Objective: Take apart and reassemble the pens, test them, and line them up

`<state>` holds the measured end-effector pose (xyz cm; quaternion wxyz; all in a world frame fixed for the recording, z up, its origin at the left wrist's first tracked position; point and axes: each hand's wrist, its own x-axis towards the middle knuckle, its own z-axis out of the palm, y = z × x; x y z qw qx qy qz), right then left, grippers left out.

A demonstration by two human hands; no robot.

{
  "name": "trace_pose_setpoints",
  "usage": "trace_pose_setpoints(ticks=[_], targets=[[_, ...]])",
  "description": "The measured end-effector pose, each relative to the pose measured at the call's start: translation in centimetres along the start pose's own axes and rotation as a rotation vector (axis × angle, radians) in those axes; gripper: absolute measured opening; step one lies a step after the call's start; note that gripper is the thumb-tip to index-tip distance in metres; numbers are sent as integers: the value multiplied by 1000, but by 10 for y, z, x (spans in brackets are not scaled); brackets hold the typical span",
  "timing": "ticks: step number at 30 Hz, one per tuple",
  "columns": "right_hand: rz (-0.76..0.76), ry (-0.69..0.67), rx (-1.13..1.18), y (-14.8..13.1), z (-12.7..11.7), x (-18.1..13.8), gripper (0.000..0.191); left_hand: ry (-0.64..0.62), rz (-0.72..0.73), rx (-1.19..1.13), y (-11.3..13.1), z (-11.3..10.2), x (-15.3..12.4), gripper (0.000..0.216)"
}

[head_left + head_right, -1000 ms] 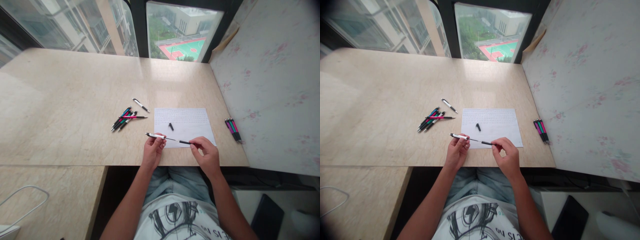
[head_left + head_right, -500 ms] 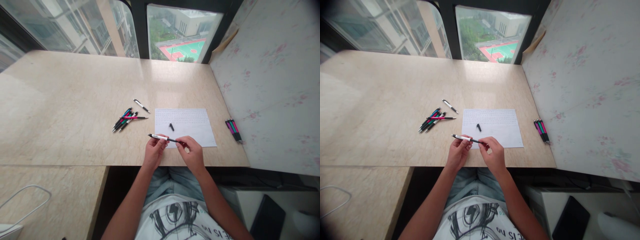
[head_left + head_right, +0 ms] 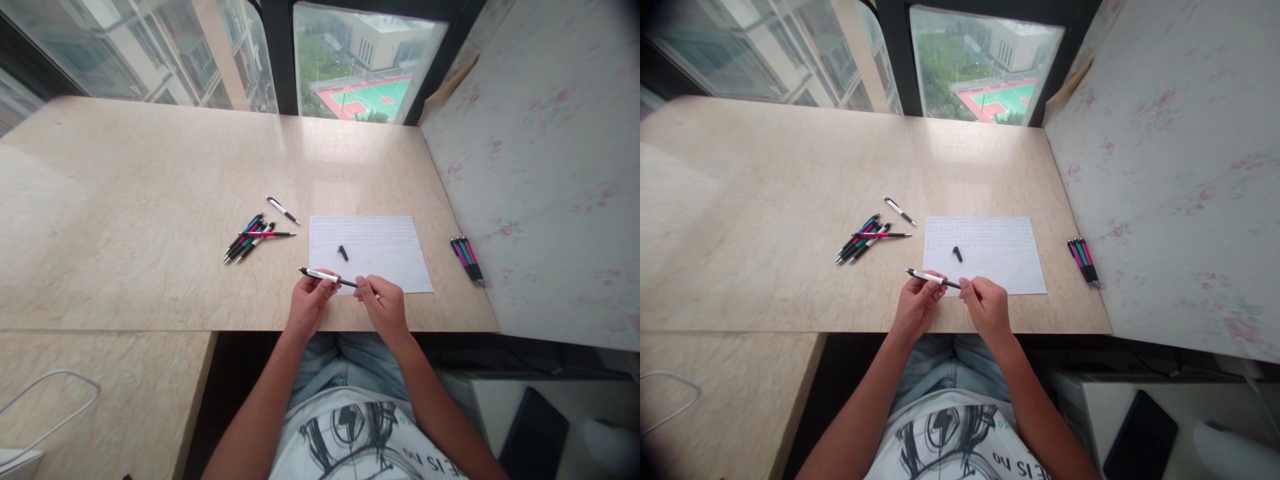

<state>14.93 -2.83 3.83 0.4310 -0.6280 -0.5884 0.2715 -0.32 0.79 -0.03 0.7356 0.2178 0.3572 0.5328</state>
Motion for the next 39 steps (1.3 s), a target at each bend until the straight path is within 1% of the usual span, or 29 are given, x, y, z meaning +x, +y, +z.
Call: trace_pose_setpoints(ticks=[1, 4, 6, 7, 10, 11, 12, 15, 17, 18, 21, 22, 23, 26, 28, 30, 34, 39], targets=[[2, -7, 13, -1, 0, 1, 42, 2, 2, -1, 0, 0, 0, 23], [-3, -9, 45, -2, 0, 2, 24, 8, 14, -15, -1, -1, 1, 23], [-10, -5, 19, -2, 0, 3, 20, 6, 17, -17, 0, -1, 1, 23], [-16, -8, -4, -1, -1, 3, 21, 5, 16, -12, 0, 0, 1, 23], [-15, -54, -44, 1, -2, 3, 39, 2, 10, 12, 0, 0, 0, 22], [-4, -68, -35, 1, -3, 4, 42, 4, 10, 16, 0, 1, 0, 22], [5, -75, -20, 1, -3, 4, 42, 6, 12, 15, 0, 1, 0, 22], [-2, -61, 6, 0, -4, 4, 28, 14, 22, 0, 0, 1, 0, 22], [-27, -49, -17, -1, -4, 4, 23, 14, 24, 0, -1, 1, 0, 22], [-37, -54, -35, -1, -4, 4, 26, 10, 22, 4, -1, 0, 1, 22], [-37, -100, -60, 0, -5, 4, 42, 3, 15, 7, -1, 0, 1, 22], [-29, -112, -50, 0, -5, 4, 44, 4, 13, 5, -1, 0, 1, 23], [-22, -117, -34, 1, -4, 4, 41, 5, 14, 1, -1, 0, 1, 23], [-31, -105, -5, 1, -3, 4, 24, 0, 22, -2, 0, 1, 0, 22], [-52, -95, -22, 1, -3, 4, 20, -6, 28, 6, 0, 1, 0, 22], [-68, -109, -57, 0, -3, 4, 25, -11, 32, 14, 0, 1, -1, 22], [-61, -161, -96, 0, -4, 3, 41, -15, 36, 23, -1, 1, -1, 21], [-28, -161, -102, 0, -3, 2, 49, -23, 40, 30, -1, 1, 0, 21]])
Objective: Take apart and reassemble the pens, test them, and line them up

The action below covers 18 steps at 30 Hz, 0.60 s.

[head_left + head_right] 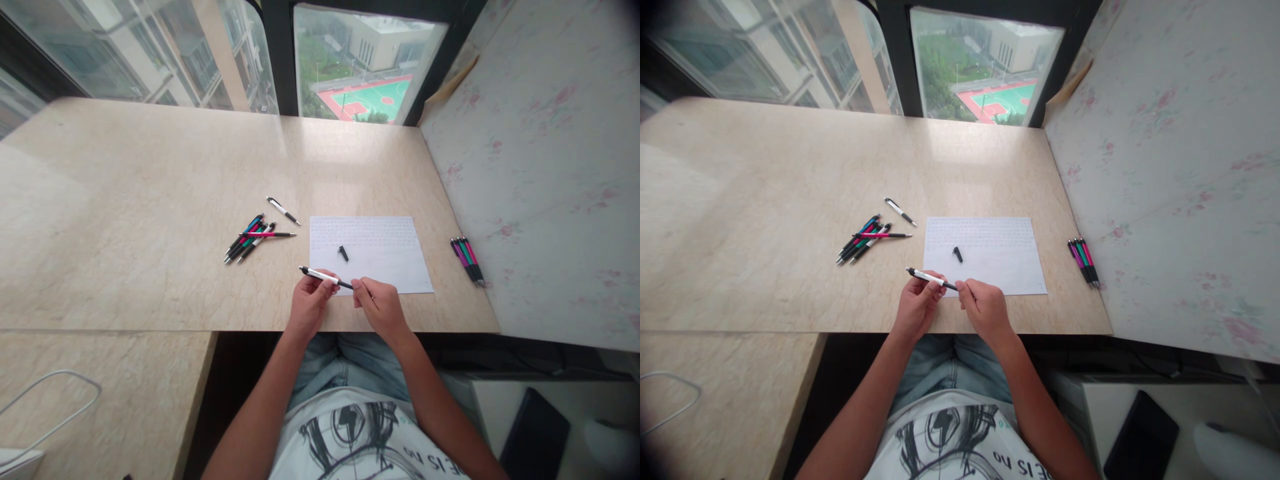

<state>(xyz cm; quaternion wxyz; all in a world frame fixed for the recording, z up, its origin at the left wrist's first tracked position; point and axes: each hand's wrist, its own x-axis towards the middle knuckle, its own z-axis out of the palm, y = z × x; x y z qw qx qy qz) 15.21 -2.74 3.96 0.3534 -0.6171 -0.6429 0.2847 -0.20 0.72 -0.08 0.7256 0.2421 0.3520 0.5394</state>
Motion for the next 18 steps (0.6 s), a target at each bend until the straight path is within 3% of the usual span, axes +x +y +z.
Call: trace_pose_setpoints(ticks=[7, 11, 15, 18], targets=[[-53, 55, 18, -2, 0, 1, 26, 25, 7, -32, -2, -2, 1, 19], [-59, 47, -16, -3, 0, 0, 42, 6, -8, -18, -2, -3, 1, 20], [110, -6, 161, 1, 3, 0, 55, -11, -14, -9, -2, -3, 0, 20], [158, -19, 227, 3, 4, 2, 53, -20, -12, -5, -1, -3, 0, 19]])
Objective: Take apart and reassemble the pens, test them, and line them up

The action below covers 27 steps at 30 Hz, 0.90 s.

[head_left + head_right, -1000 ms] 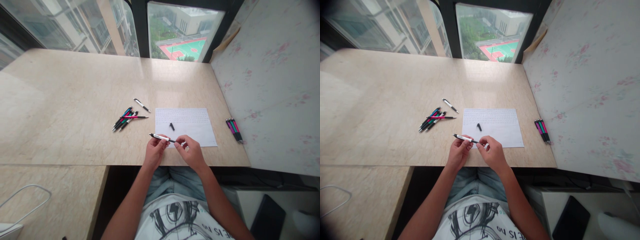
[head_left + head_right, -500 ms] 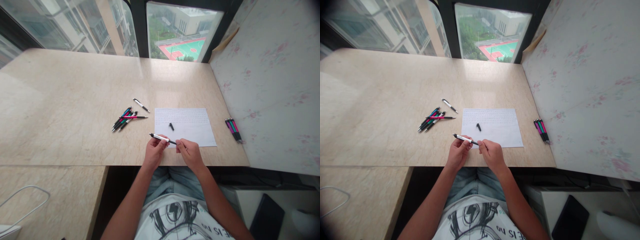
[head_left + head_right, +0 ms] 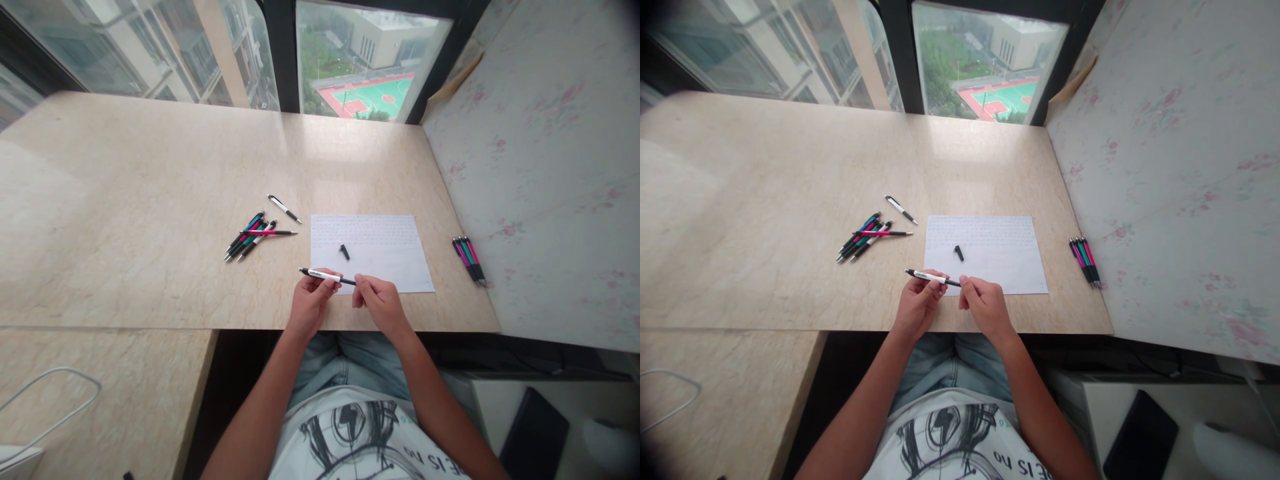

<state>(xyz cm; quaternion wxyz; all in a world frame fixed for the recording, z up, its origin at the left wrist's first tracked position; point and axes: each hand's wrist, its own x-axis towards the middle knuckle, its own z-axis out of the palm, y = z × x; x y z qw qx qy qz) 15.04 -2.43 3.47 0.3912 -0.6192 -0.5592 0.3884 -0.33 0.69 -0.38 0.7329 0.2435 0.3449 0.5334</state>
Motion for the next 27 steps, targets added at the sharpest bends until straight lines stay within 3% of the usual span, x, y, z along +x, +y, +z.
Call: trace_pose_setpoints(ticks=[3, 6, 13, 16, 20, 23, 27], targets=[[-31, 85, -59, -2, 0, 2, 41, -3, 10, 10, -1, 0, 1, 19], [-56, 152, -149, -5, 0, 2, 42, -10, 13, 26, -1, -1, 1, 19], [17, 46, -35, -2, -4, 4, 50, 15, 8, -17, -1, 0, 0, 20], [13, 101, -30, 5, -8, 20, 47, 41, 13, -56, 0, 1, 1, 18], [-27, 220, -455, 16, 0, 48, 18, 48, 15, -89, 1, 1, 2, 18], [-66, 217, -696, 20, 13, 61, 18, 46, 12, -90, 0, 0, 2, 18], [-76, 253, -823, 23, 24, 63, 11, 51, 7, -85, 0, -1, 2, 19]])
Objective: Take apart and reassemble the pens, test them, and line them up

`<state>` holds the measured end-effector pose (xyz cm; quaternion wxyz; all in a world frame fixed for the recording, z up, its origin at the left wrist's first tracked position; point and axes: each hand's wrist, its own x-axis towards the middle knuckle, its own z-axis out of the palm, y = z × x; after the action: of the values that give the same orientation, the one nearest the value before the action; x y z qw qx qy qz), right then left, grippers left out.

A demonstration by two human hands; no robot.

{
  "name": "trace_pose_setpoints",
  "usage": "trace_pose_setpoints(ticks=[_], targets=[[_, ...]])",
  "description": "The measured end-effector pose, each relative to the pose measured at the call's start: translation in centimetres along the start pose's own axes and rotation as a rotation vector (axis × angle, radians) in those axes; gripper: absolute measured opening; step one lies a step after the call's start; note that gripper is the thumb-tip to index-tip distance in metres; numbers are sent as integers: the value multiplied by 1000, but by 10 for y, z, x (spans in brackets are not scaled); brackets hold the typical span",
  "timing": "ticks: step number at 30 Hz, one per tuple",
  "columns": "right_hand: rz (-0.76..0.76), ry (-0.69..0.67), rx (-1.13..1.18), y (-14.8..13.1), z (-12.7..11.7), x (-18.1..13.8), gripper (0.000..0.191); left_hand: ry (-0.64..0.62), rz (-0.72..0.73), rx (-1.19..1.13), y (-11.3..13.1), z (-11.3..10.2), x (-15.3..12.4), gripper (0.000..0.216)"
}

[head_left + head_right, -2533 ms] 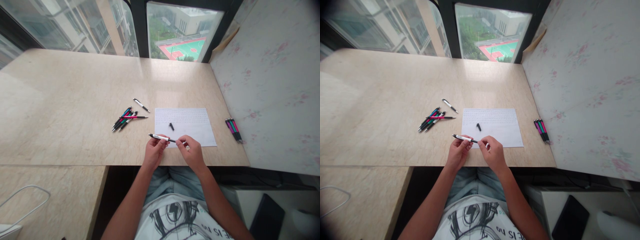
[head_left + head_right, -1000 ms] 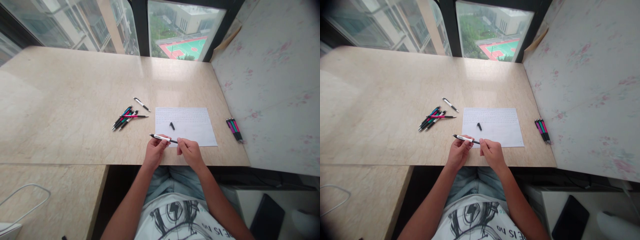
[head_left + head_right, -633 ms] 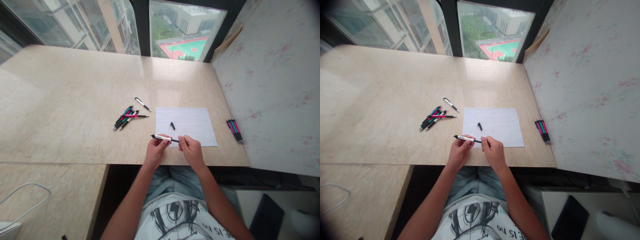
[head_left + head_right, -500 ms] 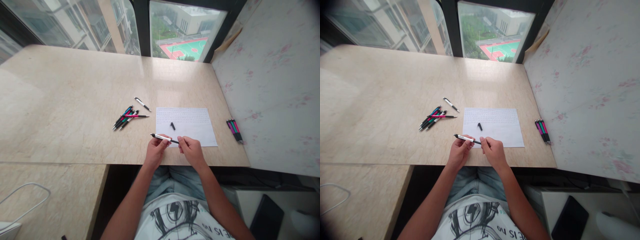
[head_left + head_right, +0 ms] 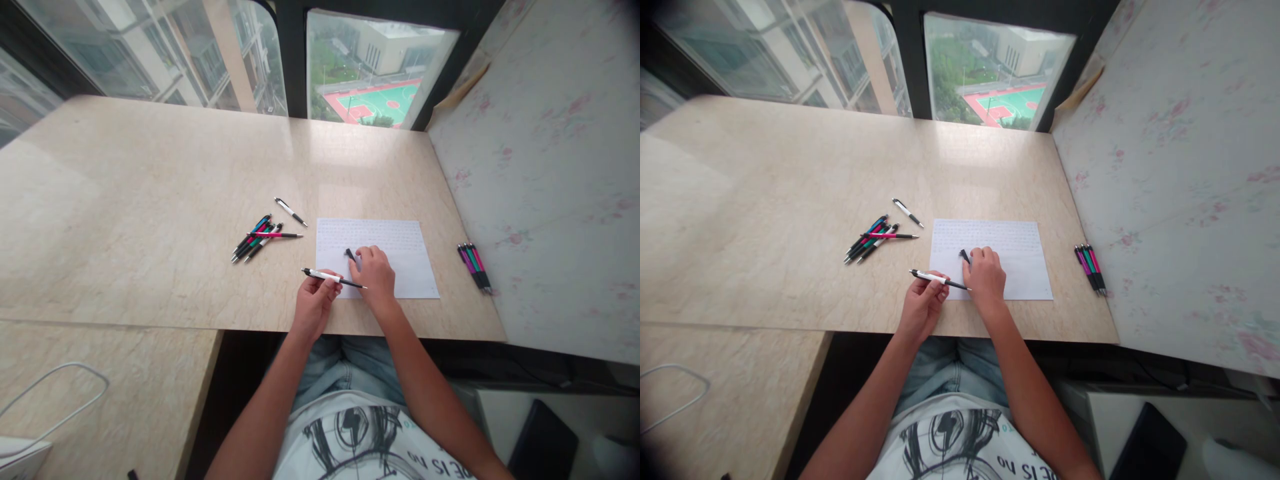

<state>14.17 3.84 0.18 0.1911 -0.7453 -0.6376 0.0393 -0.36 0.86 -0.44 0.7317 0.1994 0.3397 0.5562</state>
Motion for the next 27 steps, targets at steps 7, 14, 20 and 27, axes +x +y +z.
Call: trace_pose_setpoints(ticks=[7, 14, 20, 27], targets=[[57, 68, 221, 30, -14, -12, 14, 4, -4, -4, 1, 2, 0, 18], [181, -80, 796, 53, -44, -41, 18, 22, -7, 4, 0, 2, 0, 20], [64, -53, 879, 52, -62, -56, 8, 39, 0, 26, -2, -1, 1, 21], [-32, -47, 833, 43, -64, -56, 7, 40, 3, 41, -1, 1, 1, 22]])
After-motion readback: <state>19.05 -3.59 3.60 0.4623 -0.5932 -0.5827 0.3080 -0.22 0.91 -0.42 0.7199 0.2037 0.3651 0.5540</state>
